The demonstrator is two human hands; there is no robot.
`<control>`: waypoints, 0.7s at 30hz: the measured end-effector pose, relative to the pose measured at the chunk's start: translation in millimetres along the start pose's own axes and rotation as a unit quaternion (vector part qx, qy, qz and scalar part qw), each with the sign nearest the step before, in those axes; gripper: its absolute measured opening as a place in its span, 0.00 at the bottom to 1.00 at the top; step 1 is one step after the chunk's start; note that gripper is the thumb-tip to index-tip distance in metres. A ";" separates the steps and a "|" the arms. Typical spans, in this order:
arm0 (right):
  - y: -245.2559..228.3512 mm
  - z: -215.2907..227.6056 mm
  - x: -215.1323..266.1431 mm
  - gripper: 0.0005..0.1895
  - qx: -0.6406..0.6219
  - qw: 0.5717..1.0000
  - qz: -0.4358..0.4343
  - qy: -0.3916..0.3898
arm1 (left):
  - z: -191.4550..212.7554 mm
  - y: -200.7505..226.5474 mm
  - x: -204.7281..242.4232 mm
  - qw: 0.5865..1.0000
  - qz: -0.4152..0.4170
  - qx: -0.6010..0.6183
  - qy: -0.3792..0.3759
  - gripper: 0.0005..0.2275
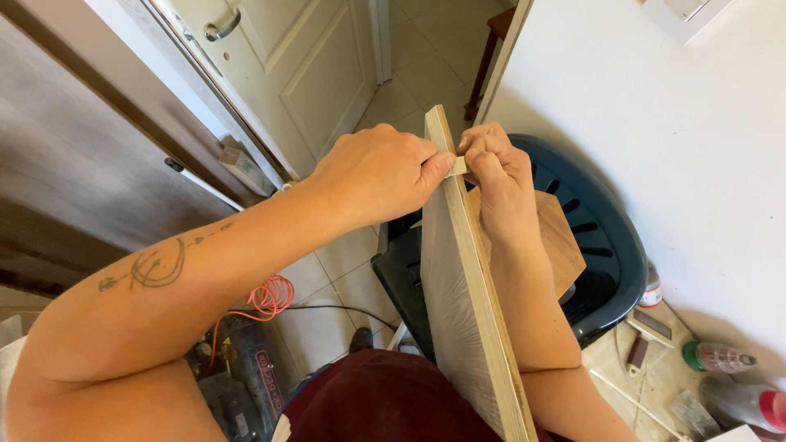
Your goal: The person applies adhesive edging tape to the edge of a wooden board using their hands and a small utility knife to trim the excess.
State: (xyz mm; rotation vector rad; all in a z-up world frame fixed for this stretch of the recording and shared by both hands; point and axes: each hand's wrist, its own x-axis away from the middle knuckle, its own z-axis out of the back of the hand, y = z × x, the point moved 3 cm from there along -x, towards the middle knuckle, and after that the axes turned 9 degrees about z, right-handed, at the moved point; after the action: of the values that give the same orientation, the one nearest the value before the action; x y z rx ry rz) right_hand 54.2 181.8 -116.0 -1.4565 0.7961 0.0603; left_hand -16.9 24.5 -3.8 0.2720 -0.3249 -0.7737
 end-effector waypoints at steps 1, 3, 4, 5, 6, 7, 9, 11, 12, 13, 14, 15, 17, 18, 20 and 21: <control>-0.4 -0.3 0.1 0.13 0.002 1.000 0.000 -0.001 | 0.3 0.0 0.2 1.000 0.002 0.000 0.001 0.22; -0.4 -0.3 0.6 0.13 0.004 1.000 -0.001 -0.003 | 0.5 -0.2 0.9 1.000 0.004 0.000 0.002 0.22; 0.0 -0.1 0.8 0.13 0.004 1.000 -0.001 -0.004 | 0.5 -0.3 1.4 1.000 0.000 0.002 0.003 0.22; 0.3 0.2 0.4 0.13 0.004 1.000 -0.001 -0.005 | 0.9 -0.3 1.5 1.000 -0.003 0.003 0.005 0.22; -0.9 0.1 1.5 0.13 0.004 1.000 -0.001 -0.006 | 0.2 0.0 1.8 1.000 -0.003 0.003 0.005 0.22; -2.3 -0.1 1.6 0.13 0.006 1.000 0.001 -0.008 | 0.1 0.2 1.6 1.000 -0.001 0.007 0.003 0.22; -3.7 -0.2 1.7 0.13 0.008 1.000 0.003 -0.010 | -0.4 0.8 1.1 1.000 0.001 0.011 0.001 0.22; -4.2 -0.2 2.1 0.12 0.003 1.000 0.015 -0.009 | -1.6 1.3 0.4 1.000 -0.003 0.014 -0.001 0.22; -4.8 -0.3 2.3 0.12 0.003 1.000 0.014 -0.009 | -1.0 2.1 1.2 1.000 -0.003 0.014 -0.002 0.22; -5.5 -0.4 2.6 0.12 -0.001 1.000 0.018 -0.008 | -0.5 2.8 1.9 1.000 -0.002 0.015 -0.004 0.22; -6.2 -0.5 2.8 0.12 -0.006 1.000 0.021 -0.007 | 0.0 3.5 2.6 1.000 0.000 0.016 -0.006 0.22; -4.1 0.2 2.9 0.12 -0.006 1.000 0.020 -0.007 | -0.7 4.6 2.4 1.000 0.000 0.016 -0.006 0.22; -1.0 1.3 2.7 0.13 -0.017 0.999 0.030 -0.005 | -2.0 7.1 2.1 1.000 -0.001 0.015 -0.016 0.23; -2.4 4.1 5.5 0.13 -0.018 0.999 0.030 -0.005 | -2.2 9.7 5.0 1.000 -0.001 0.015 -0.016 0.23; -4.6 10.7 11.8 0.14 -0.004 0.999 0.033 -0.010 | -4.4 16.2 10.6 1.000 -0.006 0.001 -0.022 0.23; -6.1 9.2 13.0 0.14 -0.004 1.000 0.029 -0.009 | -4.4 16.2 11.5 1.000 -0.005 0.002 -0.026 0.23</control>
State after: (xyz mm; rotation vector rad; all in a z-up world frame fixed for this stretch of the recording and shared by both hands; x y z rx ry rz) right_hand 71.0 183.5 -118.3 -1.4384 0.8233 0.1200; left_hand 2.8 27.9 0.1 0.2587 -0.3750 -0.7914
